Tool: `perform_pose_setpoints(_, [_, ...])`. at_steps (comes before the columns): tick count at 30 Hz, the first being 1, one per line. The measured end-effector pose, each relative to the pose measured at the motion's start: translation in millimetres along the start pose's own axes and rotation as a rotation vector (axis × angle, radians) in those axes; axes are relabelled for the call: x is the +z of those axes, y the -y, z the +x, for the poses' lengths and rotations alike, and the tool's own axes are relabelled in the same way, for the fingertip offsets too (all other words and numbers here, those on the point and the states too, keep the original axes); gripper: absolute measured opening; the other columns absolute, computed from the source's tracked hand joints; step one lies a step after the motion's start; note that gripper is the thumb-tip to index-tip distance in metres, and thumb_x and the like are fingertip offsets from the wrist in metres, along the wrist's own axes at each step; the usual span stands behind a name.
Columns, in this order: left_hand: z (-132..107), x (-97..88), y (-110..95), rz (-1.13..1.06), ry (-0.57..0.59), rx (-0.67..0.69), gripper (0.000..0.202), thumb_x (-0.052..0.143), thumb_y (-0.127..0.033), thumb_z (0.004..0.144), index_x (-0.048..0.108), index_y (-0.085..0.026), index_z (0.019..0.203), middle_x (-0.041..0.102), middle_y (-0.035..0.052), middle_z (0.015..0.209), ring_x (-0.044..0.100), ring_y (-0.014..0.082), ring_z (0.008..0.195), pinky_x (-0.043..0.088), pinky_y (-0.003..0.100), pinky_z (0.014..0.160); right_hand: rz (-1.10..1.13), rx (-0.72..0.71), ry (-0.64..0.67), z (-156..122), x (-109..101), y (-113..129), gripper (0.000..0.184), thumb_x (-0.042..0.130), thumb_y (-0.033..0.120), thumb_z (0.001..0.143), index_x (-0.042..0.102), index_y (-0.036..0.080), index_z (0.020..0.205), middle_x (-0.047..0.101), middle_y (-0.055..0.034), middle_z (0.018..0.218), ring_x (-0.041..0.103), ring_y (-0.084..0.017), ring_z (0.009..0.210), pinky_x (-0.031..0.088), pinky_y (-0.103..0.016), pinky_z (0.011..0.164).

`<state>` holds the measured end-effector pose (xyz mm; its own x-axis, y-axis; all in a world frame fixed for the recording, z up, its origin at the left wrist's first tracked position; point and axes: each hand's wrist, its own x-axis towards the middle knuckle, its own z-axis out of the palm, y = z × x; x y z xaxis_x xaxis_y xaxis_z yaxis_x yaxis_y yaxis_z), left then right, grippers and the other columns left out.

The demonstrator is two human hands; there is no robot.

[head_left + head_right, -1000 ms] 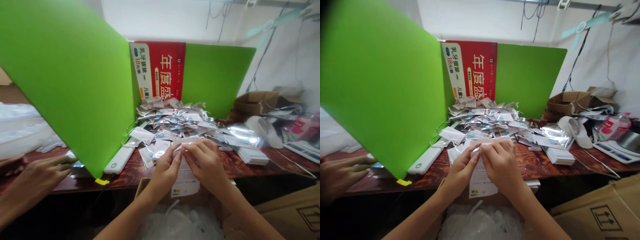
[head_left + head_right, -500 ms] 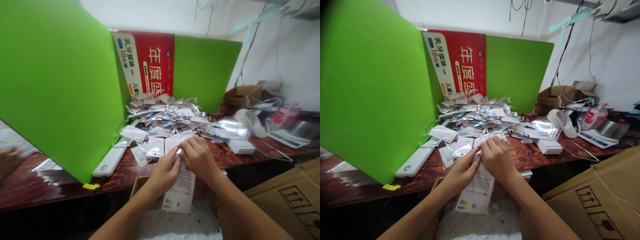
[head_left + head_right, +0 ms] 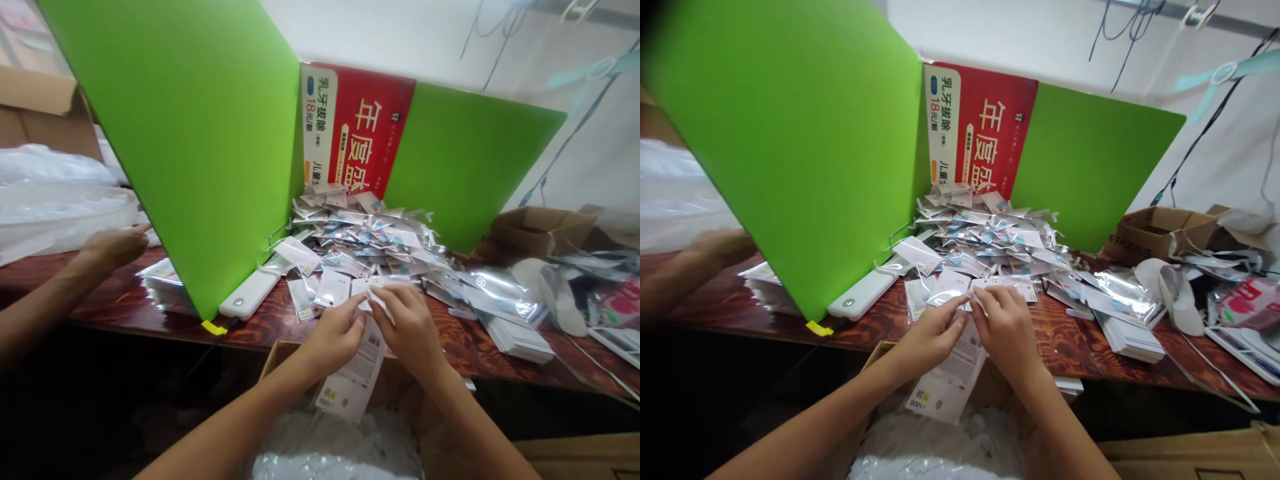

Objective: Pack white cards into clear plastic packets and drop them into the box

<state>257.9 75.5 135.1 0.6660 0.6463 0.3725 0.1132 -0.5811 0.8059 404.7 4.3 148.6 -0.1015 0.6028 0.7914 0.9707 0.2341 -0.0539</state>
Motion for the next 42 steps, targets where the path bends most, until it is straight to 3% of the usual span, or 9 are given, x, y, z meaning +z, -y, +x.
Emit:
perform_pose_setpoints(6, [-4,5.6,-9,0.111,0.081,0.063,0.022,0.041,-0.015,0.086,0.059,-0.015,0.098,0.067,0.0055,0.079,0.061,0.0187,0.07,0.043,0.026,0.063,-0.194,-0.047,0.081,-2,8,11,0.021,0.044,0.008,0.089,0.063,0.015,0.082,0.059,-0.0094,0.077,0.051,-0.024,0.076,0.044,-0.037,0.073])
perform_pose_setpoints(11, [2,15.3,-12,0.003,0.141,0.151,0.035,0.041,-0.015,0.087,0.058,-0.018,0.118,0.07,0.0082,0.099,0.065,0.0211,0.09,0.047,0.029,0.077,-0.136,0.089,-0.017,-11,-2,3,0.02,0.044,0.01,0.087,0.057,0.017,0.074,0.056,-0.0076,0.073,0.049,-0.023,0.074,0.043,-0.035,0.07])
perform_pose_setpoints(17, [8,11.1,-11,-0.083,0.131,-0.002,0.036,0.044,-0.026,0.089,0.057,-0.018,0.121,0.07,0.0047,0.085,0.063,0.0186,0.074,0.049,0.029,0.067,0.444,0.911,-0.589,-22,-21,-48,0.017,0.06,0.029,0.072,0.048,0.021,0.062,0.049,0.0012,0.061,0.046,-0.016,0.061,0.041,-0.029,0.058])
perform_pose_setpoints(21, [15,3.1,-3,-0.292,-0.083,-0.158,0.033,0.046,-0.037,0.089,0.058,-0.017,0.112,0.068,0.0053,0.091,0.062,0.0182,0.075,0.048,0.027,0.062,0.591,1.08,-0.812,-21,-29,-61,0.022,0.054,0.041,0.071,0.042,0.022,0.067,0.042,0.006,0.059,0.042,-0.011,0.052,0.038,-0.023,0.048])
perform_pose_setpoints(24, [18,0.8,1,-0.456,-0.161,-0.225,0.031,0.05,-0.038,0.087,0.057,-0.017,0.108,0.067,0.0038,0.088,0.062,0.0165,0.071,0.048,0.025,0.061,0.785,1.023,-0.576,-12,-31,-36,0.02,0.06,0.038,0.069,0.052,0.02,0.072,0.05,0.0036,0.062,0.047,-0.01,0.053,0.043,-0.022,0.05])
perform_pose_setpoints(29, [18,0.2,2,-0.499,-0.182,-0.245,0.034,0.055,-0.037,0.084,0.059,-0.017,0.111,0.067,0.0037,0.088,0.06,0.0152,0.07,0.046,0.023,0.058,0.929,0.577,0.449,-1,-42,18,0.013,0.057,0.03,0.081,0.06,0.018,0.081,0.062,-0.0017,0.076,0.059,-0.014,0.069,0.05,-0.025,0.063])
perform_pose_setpoints(32, [18,-2.6,4,-0.478,-0.186,-0.255,0.04,0.056,-0.036,0.083,0.058,-0.016,0.118,0.067,0.0044,0.086,0.06,0.0153,0.068,0.045,0.023,0.055,0.941,0.365,0.819,2,-50,30,0.016,0.051,0.027,0.087,0.062,0.018,0.08,0.064,-0.0012,0.075,0.061,-0.013,0.07,0.05,-0.024,0.066])
perform_pose_setpoints(35, [16,-8.5,6,-0.526,-0.187,-0.296,0.045,0.056,-0.036,0.083,0.054,-0.016,0.123,0.065,0.0028,0.078,0.059,0.015,0.062,0.044,0.023,0.052,0.984,0.337,0.961,5,-50,31,0.024,0.05,0.031,0.089,0.065,0.017,0.077,0.065,-0.0007,0.072,0.062,-0.012,0.069,0.05,-0.024,0.068])
perform_pose_setpoints(42, [10,-17.5,7,-0.611,-0.196,-0.331,0.033,0.061,-0.034,0.079,0.06,-0.014,0.104,0.065,0.0033,0.077,0.059,0.0148,0.066,0.045,0.023,0.055,1.225,0.785,0.866,3,-25,28,0.028,0.064,0.045,0.079,0.059,0.018,0.084,0.061,0.0033,0.059,0.059,-0.011,0.052,0.048,-0.021,0.052])
